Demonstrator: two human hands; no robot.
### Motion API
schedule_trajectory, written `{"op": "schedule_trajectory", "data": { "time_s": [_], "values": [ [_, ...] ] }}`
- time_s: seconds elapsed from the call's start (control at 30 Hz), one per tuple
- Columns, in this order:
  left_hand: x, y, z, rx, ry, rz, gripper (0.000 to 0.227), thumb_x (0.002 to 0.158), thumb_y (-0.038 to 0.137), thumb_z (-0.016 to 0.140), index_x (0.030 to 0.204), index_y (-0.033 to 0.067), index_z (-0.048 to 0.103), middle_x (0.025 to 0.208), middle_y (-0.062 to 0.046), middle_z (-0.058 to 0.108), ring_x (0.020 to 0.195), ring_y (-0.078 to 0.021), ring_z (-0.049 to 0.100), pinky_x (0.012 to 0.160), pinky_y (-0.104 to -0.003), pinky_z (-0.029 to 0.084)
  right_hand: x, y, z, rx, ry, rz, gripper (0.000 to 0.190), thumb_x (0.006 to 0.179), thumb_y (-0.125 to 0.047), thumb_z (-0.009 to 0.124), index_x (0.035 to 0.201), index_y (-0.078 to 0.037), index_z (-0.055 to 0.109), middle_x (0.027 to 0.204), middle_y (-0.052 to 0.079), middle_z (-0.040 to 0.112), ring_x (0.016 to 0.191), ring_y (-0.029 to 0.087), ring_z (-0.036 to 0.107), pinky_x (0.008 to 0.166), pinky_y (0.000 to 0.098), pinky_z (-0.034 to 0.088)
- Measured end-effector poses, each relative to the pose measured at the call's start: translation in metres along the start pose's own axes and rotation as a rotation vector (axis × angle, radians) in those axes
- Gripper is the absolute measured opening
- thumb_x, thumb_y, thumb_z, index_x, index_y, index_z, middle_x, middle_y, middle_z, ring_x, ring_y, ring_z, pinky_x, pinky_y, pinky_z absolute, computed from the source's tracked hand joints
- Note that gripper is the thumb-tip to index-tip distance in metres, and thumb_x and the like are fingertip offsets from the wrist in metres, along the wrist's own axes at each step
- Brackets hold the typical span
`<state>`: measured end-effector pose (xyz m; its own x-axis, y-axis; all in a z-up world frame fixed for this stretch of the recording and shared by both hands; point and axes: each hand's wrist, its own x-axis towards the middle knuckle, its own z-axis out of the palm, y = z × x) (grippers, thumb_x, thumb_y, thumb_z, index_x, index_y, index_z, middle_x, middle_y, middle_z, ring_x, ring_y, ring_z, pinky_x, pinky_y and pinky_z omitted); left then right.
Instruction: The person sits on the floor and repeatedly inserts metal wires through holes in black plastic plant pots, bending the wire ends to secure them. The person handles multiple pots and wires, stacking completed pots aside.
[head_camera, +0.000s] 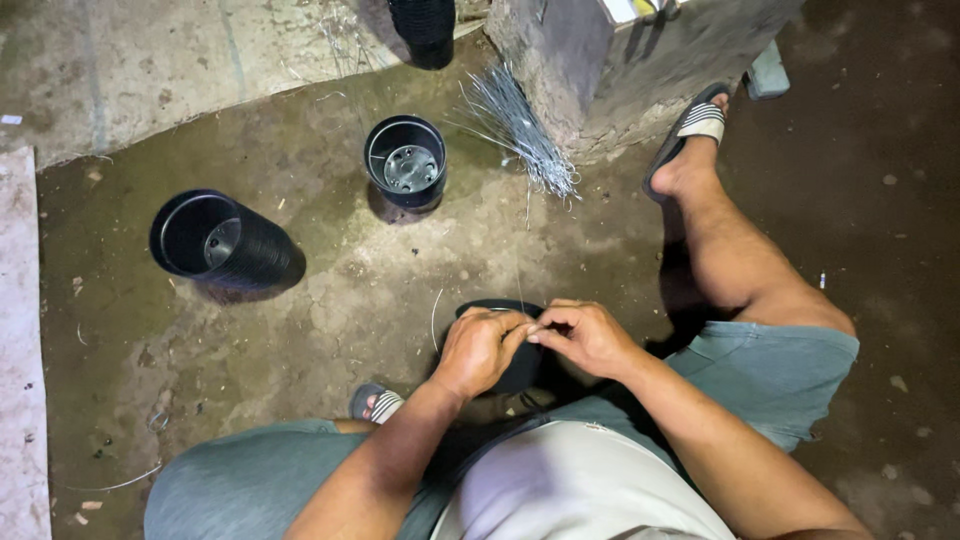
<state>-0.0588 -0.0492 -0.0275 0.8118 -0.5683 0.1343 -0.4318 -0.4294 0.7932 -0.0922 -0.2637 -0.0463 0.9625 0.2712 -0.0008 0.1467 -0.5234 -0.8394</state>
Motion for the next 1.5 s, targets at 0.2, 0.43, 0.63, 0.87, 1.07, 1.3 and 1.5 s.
{"op": "schedule_trajectory", "data": {
  "time_s": [0.2, 0.43, 0.63, 0.87, 1.07, 1.3, 1.5],
  "values": [
    [0.003, 0.001, -0.004, 0.031, -0.021, 0.047, 0.018, 0.095, 0.022, 0.066, 0.099, 0.0085, 0.077, 0.093, -0.014, 0.076, 0.088, -0.0344, 0.071, 0.085, -0.044, 0.052, -0.001, 0.004, 0.004, -0.056, 0.017, -0.15, 0.016, 0.089, -0.021, 0.076, 0.094, -0.007, 0.072, 0.086, 0.011, 0.07, 0.077, 0.031, 0.069, 0.065, 0.0388, 0.053],
    [0.001, -0.012, -0.007, -0.07, -0.2, -0.133, 0.017, 0.088, 0.019, 0.072, 0.101, 0.0092, 0.078, 0.092, -0.013, 0.077, 0.089, -0.0295, 0.073, 0.08, -0.04, 0.054, -0.006, 0.006, 0.01, -0.077, 0.04, -0.169, 0.01, 0.088, -0.017, 0.075, 0.092, -0.009, 0.073, 0.088, 0.009, 0.073, 0.079, 0.031, 0.072, 0.064, 0.0387, 0.055],
    [0.0, -0.044, 0.014, -0.477, -0.305, -0.381, 0.012, 0.089, 0.007, 0.071, 0.099, 0.0021, 0.076, 0.091, -0.008, 0.079, 0.087, -0.0137, 0.074, 0.081, -0.029, 0.058, -0.005, 0.008, 0.017, -0.146, 0.003, -0.156, 0.011, 0.086, -0.017, 0.076, 0.091, -0.008, 0.072, 0.086, 0.009, 0.072, 0.077, 0.031, 0.071, 0.063, 0.0401, 0.055],
    [-0.002, -0.056, 0.024, -0.547, -0.198, -0.443, 0.013, 0.09, 0.008, 0.073, 0.097, -0.0013, 0.079, 0.091, -0.009, 0.08, 0.085, -0.0128, 0.073, 0.081, -0.028, 0.058, -0.004, 0.011, 0.015, -0.115, 0.073, -0.164, 0.017, 0.084, -0.02, 0.081, 0.093, -0.008, 0.074, 0.088, 0.01, 0.073, 0.08, 0.031, 0.073, 0.066, 0.0377, 0.057],
    [-0.001, -0.057, 0.031, -0.623, -0.156, -0.418, 0.012, 0.09, 0.008, 0.073, 0.096, -0.0003, 0.079, 0.092, -0.007, 0.08, 0.086, -0.011, 0.072, 0.082, -0.027, 0.057, -0.003, 0.016, 0.011, -0.096, 0.124, -0.145, 0.024, 0.081, -0.023, 0.084, 0.094, -0.007, 0.07, 0.083, 0.009, 0.073, 0.074, 0.024, 0.073, 0.065, 0.0342, 0.056],
    [0.001, -0.045, 0.034, -0.655, -0.016, -0.441, 0.022, 0.086, 0.007, 0.078, 0.102, 0.0023, 0.063, 0.091, -0.008, 0.078, 0.086, -0.0102, 0.069, 0.08, -0.027, 0.055, -0.004, 0.012, 0.006, -0.053, 0.121, -0.037, 0.028, 0.082, -0.024, 0.085, 0.097, -0.006, 0.068, 0.078, 0.006, 0.071, 0.067, 0.017, 0.07, 0.06, 0.0313, 0.055],
    [0.002, -0.023, 0.019, -0.439, 0.041, -0.44, 0.028, 0.085, 0.013, 0.081, 0.103, 0.0046, 0.06, 0.091, -0.008, 0.08, 0.083, -0.0086, 0.066, 0.081, -0.028, 0.054, -0.002, -0.005, -0.004, 0.029, 0.114, -0.129, 0.023, 0.087, -0.014, 0.078, 0.106, -0.005, 0.072, 0.091, 0.008, 0.071, 0.076, 0.017, 0.071, 0.064, 0.0275, 0.055]
  ]
}}
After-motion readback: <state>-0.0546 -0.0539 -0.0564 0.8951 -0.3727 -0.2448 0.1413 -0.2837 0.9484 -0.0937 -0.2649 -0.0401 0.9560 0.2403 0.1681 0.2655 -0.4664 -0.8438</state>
